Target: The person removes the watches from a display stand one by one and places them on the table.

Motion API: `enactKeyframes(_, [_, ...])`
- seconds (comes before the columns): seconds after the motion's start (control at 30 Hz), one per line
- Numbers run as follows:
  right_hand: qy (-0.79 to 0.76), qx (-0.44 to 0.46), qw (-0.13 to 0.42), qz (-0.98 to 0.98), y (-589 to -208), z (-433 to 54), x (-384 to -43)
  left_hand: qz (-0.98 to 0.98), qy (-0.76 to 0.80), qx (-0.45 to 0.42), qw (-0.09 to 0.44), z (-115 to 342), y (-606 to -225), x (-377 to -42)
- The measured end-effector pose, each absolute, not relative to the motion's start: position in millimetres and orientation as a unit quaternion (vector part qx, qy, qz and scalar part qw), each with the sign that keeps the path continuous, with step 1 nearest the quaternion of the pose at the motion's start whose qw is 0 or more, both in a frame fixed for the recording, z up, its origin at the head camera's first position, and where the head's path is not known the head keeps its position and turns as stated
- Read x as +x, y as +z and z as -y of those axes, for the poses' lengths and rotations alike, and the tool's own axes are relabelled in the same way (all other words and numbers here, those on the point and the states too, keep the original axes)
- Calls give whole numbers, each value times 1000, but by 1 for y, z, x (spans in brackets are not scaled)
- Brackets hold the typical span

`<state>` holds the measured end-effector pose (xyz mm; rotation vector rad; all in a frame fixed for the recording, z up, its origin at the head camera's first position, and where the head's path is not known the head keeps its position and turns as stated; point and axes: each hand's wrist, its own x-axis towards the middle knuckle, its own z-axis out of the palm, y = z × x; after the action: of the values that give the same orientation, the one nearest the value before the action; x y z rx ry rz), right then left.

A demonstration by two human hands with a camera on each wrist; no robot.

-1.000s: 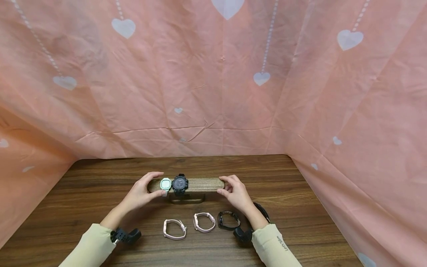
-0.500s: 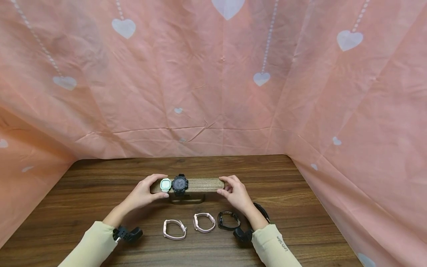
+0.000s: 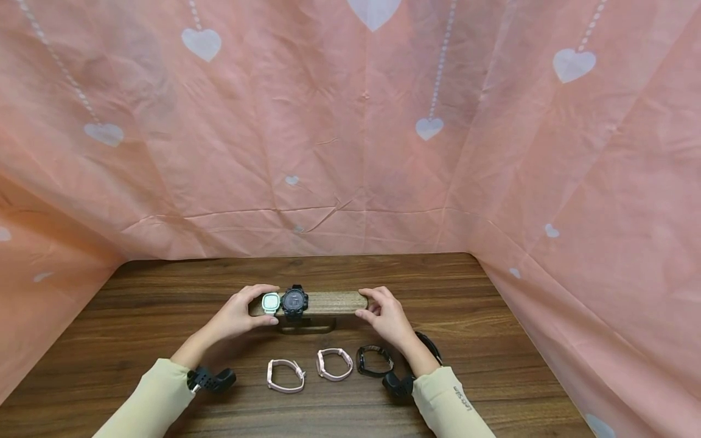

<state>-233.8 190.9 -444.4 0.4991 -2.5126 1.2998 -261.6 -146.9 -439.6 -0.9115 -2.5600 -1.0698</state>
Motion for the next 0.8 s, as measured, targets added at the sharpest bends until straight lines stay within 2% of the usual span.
enactKeyframes(0.8, [448, 170, 126, 869, -444, -191, -234, 879, -346, -309, 112, 147, -442, -263])
